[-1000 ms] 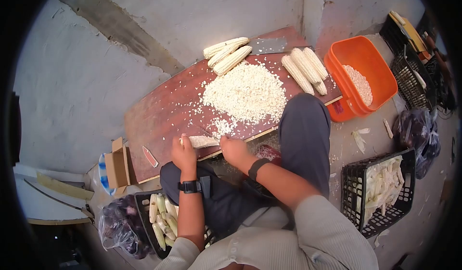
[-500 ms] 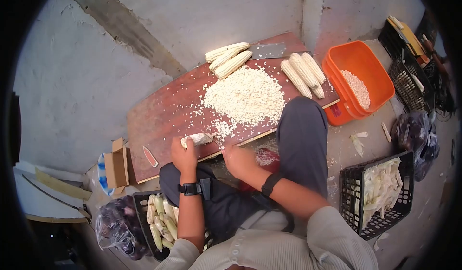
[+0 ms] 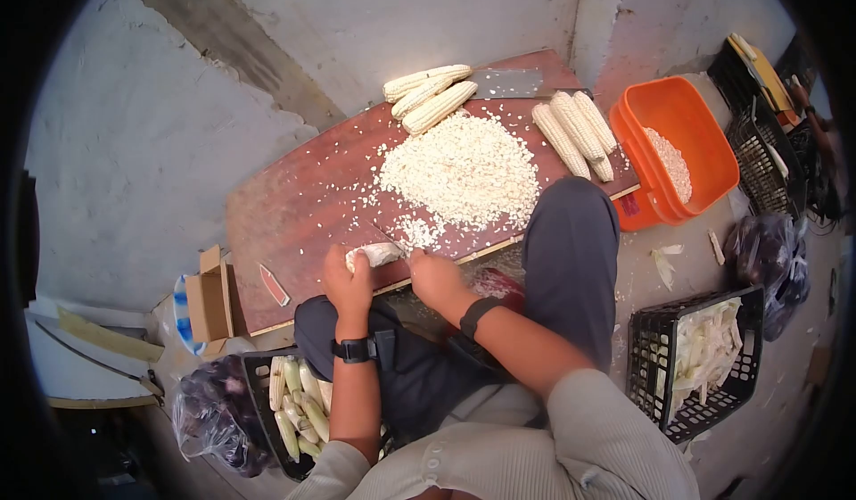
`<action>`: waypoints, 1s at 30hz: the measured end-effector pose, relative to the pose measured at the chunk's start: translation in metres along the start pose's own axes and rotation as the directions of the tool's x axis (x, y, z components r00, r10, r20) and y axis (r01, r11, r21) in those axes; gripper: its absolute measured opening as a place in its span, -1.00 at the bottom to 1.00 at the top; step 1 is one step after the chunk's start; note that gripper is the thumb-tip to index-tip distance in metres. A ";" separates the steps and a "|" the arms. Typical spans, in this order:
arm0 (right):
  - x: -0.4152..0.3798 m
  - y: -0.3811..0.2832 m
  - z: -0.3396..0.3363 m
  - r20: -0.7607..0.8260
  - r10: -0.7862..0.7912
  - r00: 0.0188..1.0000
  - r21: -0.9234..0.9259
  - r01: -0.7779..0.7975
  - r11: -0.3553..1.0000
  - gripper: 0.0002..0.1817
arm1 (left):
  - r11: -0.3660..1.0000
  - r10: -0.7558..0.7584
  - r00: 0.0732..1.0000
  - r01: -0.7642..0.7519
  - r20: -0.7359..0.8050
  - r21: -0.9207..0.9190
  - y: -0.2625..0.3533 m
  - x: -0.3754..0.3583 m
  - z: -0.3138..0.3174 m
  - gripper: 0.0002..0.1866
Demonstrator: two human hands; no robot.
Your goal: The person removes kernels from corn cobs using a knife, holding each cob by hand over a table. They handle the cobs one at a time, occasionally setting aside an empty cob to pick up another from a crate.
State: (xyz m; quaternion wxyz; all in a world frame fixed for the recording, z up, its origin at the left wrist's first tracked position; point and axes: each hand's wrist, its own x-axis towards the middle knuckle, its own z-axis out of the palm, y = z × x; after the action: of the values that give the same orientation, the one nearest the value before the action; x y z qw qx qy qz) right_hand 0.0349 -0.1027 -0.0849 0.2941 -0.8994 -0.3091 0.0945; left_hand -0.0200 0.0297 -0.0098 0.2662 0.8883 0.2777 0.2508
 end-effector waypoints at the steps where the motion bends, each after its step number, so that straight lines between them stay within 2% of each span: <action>1: 0.002 0.000 -0.002 0.017 0.017 1.000 0.004 -0.017 1.000 -0.72 | 1.000 0.004 1.000 -0.003 0.014 -0.030 0.000 0.000 0.000 -0.78; 3: 0.002 -0.002 -0.006 0.054 0.048 0.997 0.012 -0.049 0.999 -0.74 | 0.998 0.030 0.999 -0.029 0.021 -0.060 -0.002 0.000 0.000 -0.78; 6: -0.004 0.004 -0.010 0.028 0.017 0.999 0.072 -0.019 0.997 -0.74 | 0.994 0.074 0.997 -0.073 0.005 -0.076 -0.001 -0.003 -0.002 -0.76; 9: -0.010 0.007 -0.019 0.025 0.104 0.994 0.165 -0.107 0.980 -0.73 | 0.989 0.107 0.994 -0.105 0.015 -0.101 -0.002 -0.006 -0.007 -0.73; 15: -0.034 -0.001 -0.047 -0.113 0.058 0.992 0.205 -0.033 0.978 -0.72 | 0.991 0.094 0.995 -0.092 0.017 -0.097 -0.003 -0.014 -0.016 -0.69; 19: -0.049 -0.020 -0.057 -0.078 -0.006 0.997 0.086 0.013 0.996 -0.73 | 0.991 0.055 0.998 -0.054 0.007 -0.121 -0.007 -0.013 -0.013 -0.70; 22: -0.054 -0.028 -0.050 -0.006 -0.033 0.999 0.042 0.033 0.999 -0.74 | 0.977 -0.182 0.980 0.190 0.082 -0.093 0.001 -0.011 -0.015 -0.66; 30: -0.033 -0.020 -0.030 0.007 -0.072 0.997 -0.039 0.072 0.997 -0.71 | 0.992 -0.111 0.992 0.114 0.062 -0.049 0.004 -0.005 -0.006 -0.71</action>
State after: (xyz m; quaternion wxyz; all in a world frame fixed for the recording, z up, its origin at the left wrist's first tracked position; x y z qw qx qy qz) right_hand 0.0094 -0.1246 -0.0490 0.2786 -0.8930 -0.3442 0.0804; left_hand -0.0255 0.0251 -0.0045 0.3113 0.8709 0.3127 0.2164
